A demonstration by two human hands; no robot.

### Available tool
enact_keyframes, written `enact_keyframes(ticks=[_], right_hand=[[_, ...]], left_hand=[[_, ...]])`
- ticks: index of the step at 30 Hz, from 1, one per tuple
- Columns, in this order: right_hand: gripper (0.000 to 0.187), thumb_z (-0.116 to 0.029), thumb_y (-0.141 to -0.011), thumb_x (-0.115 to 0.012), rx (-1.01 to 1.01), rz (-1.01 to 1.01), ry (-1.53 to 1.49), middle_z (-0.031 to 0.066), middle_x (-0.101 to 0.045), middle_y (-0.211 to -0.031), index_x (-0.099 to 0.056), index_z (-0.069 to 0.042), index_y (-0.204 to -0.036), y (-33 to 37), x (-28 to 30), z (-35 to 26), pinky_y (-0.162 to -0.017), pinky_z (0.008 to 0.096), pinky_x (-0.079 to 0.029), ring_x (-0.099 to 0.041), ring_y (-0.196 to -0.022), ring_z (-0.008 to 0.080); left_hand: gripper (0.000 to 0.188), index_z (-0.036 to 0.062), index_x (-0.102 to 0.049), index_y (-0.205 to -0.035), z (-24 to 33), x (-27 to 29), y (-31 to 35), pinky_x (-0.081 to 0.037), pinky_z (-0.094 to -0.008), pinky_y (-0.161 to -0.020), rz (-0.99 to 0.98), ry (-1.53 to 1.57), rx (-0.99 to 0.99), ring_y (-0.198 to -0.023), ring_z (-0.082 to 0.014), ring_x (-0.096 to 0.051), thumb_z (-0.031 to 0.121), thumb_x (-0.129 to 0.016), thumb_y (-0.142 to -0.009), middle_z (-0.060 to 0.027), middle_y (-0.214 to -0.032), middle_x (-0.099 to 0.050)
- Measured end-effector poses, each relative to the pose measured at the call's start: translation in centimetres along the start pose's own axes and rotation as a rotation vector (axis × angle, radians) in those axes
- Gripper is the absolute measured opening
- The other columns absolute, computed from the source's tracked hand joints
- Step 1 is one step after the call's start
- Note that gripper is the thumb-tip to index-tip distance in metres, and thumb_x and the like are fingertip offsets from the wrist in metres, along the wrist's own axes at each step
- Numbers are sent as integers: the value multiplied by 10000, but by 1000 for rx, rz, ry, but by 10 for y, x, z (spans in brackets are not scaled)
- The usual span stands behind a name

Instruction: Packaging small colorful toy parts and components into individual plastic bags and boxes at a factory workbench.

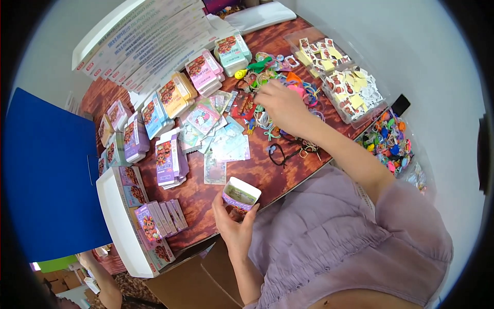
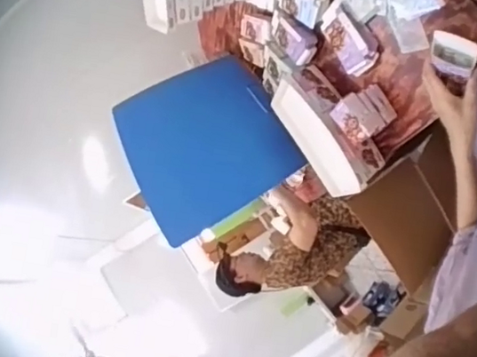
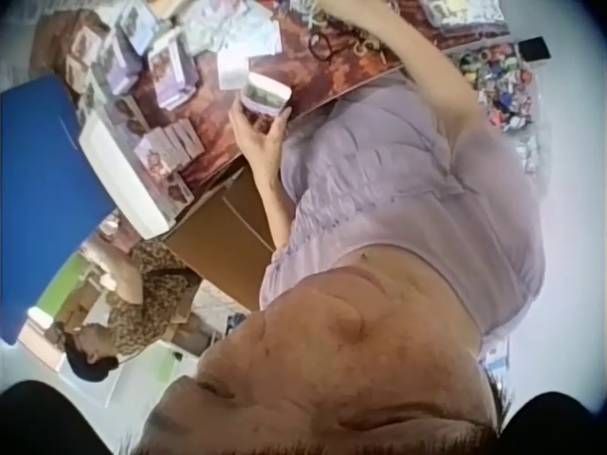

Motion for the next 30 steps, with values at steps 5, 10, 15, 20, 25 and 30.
enact_keyframes(ticks=[5, 10, 15, 20, 25, 30], right_hand=[[158, -54, -735, -626, 197, -138, 231, 96, -604, -999, -660, -64, -889, -41, -50, 4, -875, 389, -484, -563, -1001, 296], [133, -128, -836, -680, 106, -68, -68, 68, -603, -974, -609, -28, -887, -48, -22, 23, -776, 384, -479, -583, -957, 241], [136, -118, -897, -660, -456, -83, -741, 58, -665, -915, -644, -3, -969, -26, 7, 30, -697, 275, -464, -607, -791, 113], [89, -90, -865, -681, -378, -170, -805, 56, -660, -857, -657, -15, -907, 32, 20, -35, -714, 303, -478, -619, -793, 159], [88, -78, -812, -692, -103, -254, -725, 97, -639, -1093, -663, -22, -873, 66, 22, -78, -887, 396, -467, -588, -1054, 269], [122, -101, -853, -686, -100, -294, -741, 130, -543, -1280, -619, 1, -860, 85, 19, -73, -931, 402, -455, -566, -1116, 286]], left_hand=[[740, 12, -459, -1352, 2, 6, -3, -550, -321, -844, 27, 158, -11, -1113, -217, -558, 1, -820, -706, -120, -1255, -491], [757, 20, -469, -1337, 2, 15, -3, -551, -327, -854, 27, 119, 12, -1085, -209, -592, 19, -841, -677, -112, -1288, -506], [801, 16, -455, -1349, -9, 14, -2, -548, -328, -845, -76, 238, 83, -1051, -197, -610, 58, -871, -665, -100, -1199, -569], [1007, 11, -351, -1460, 11, -37, -4, -507, -455, -988, -468, 885, 213, -1257, -301, -519, 186, -919, -648, -180, -1494, -407], [1056, -5, -330, -1476, 8, -54, -1, -473, -605, -1010, -547, 1327, 301, -1326, -368, -466, 288, -921, -651, -191, -1500, -393], [936, 12, -369, -1415, -2, -60, -2, -494, -627, -973, -444, 1202, 349, -1211, -374, -559, 259, -878, -670, -185, -1326, -509]])
Point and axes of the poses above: each hand's wrist, its own y-axis away from the middle knuckle, its own x-axis out of the back of the hand, z = x × y, the point moved 9 cm from there along -y, towards the middle knuckle
